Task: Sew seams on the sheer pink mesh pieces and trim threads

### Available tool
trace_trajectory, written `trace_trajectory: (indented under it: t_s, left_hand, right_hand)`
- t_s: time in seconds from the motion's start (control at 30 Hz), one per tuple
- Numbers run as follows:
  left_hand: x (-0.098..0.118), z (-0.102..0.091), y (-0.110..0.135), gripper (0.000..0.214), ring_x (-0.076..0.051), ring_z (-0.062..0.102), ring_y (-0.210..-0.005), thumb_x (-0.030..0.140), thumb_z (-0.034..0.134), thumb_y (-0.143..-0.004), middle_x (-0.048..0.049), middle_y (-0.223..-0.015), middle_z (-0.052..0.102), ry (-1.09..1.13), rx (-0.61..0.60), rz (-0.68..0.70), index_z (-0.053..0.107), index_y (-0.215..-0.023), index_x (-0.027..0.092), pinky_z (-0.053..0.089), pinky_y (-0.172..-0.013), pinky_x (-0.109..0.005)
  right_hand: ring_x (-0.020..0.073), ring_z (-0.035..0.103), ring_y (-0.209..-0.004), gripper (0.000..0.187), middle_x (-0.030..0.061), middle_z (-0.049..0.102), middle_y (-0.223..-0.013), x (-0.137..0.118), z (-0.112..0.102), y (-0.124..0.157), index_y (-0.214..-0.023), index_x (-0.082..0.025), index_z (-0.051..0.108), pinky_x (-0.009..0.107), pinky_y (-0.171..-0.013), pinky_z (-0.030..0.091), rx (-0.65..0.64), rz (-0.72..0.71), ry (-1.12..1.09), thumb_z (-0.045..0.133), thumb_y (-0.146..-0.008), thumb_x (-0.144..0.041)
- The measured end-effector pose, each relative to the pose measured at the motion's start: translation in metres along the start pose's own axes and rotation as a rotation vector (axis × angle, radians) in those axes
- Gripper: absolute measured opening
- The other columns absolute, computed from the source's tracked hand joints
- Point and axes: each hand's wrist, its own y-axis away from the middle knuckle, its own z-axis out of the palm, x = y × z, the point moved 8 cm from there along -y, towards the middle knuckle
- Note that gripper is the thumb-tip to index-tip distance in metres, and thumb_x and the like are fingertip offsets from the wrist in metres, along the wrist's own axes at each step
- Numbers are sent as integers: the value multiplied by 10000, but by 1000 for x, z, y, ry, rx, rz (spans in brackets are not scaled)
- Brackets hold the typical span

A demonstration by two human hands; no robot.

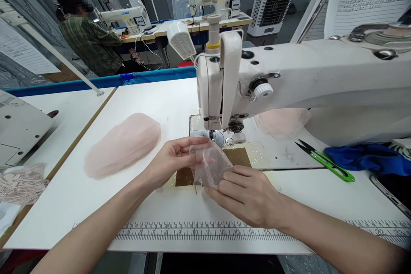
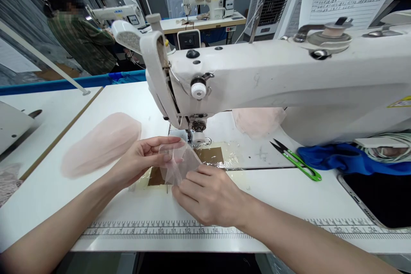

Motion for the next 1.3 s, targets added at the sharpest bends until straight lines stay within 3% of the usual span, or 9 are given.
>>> trace_trajectory:
  t_s: [0.1, 0.3, 0.43, 0.63, 0.87, 1.0, 1.1, 1.23, 1.3]
  left_hand:
    - [2, 0, 1, 404, -288, 711, -970, 222, 736, -781, -122, -1299, 625, -5, 2, 8, 667, -1179, 206, 601, -843, -388]
    - [12, 4, 6, 425, -253, 709, -983, 202, 693, -801, -121, -1351, 584, -16, -32, 70, 640, -1222, 213, 577, -881, -361]
    - [21, 10, 10, 439, -223, 720, -946, 165, 704, -770, -126, -1374, 562, -41, -54, 74, 651, -1203, 213, 587, -845, -331]
    - [32, 16, 35, 424, -234, 722, -942, 166, 694, -762, -120, -1404, 533, -71, -74, 102, 667, -1180, 228, 591, -838, -342]
    - [12, 27, 89, 399, -217, 721, -941, 193, 637, -807, -97, -1418, 523, -13, -48, 151, 650, -1204, 238, 590, -812, -307]
    - [-4, 41, 114, 379, -226, 720, -943, 207, 621, -847, -109, -1409, 532, 97, -10, 174, 636, -1225, 225, 582, -826, -300]
    - [-21, 52, 127, 380, -217, 713, -962, 187, 627, -852, -84, -1435, 510, 276, 51, 154, 632, -1228, 245, 577, -835, -268]
    - [-51, 70, 151, 403, -207, 681, -1044, 152, 622, -847, -22, -1490, 445, 505, 92, 27, 633, -1227, 285, 573, -833, -225]
    - [-68, 80, 170, 421, -205, 666, -1071, 160, 621, -849, -3, -1505, 424, 571, 81, -65, 622, -1244, 305, 569, -839, -219]
  right_hand:
    - [91, 492, -569, 34, -53, 545, -600, 0, -6, 2, -884, -141, 661, 258, -540, 379, 50, -48, 11, 640, -858, -148]
    - [95, 506, -559, 137, -49, 556, -573, 6, -25, 7, -948, -135, 665, 254, -503, 352, 215, -145, 125, 664, -846, -227]
    - [88, 503, -537, 83, -40, 594, -584, 12, -38, -3, -929, -149, 657, 243, -535, 359, 147, -135, 269, 625, -884, -211]
    - [113, 621, -635, 127, 6, 681, -712, 8, -66, 8, -961, -166, 675, 248, -593, 392, -65, 108, 414, 555, -927, -186]
    - [226, 681, -932, 202, 74, 717, -1022, 8, -107, 102, -1044, -189, 687, 328, -759, 535, 43, 626, 400, 521, -936, -230]
    - [236, 647, -1036, 268, 78, 686, -1099, -33, -99, 121, -1163, -222, 636, 375, -843, 562, 204, 729, 189, 573, -904, -188]
    - [243, 625, -1085, 485, 97, 631, -1212, -82, -76, 105, -1294, -249, 549, 414, -913, 543, 279, 667, 120, 621, -843, -84]
    - [197, 669, -961, 694, 165, 453, -1435, -124, -58, 79, -1415, -256, 403, 341, -768, 585, 357, 600, 9, 634, -803, -23]
    - [227, 654, -1028, 574, 133, 602, -1282, -130, -61, 71, -1330, -240, 502, 347, -774, 579, 366, 616, -87, 618, -810, -26]
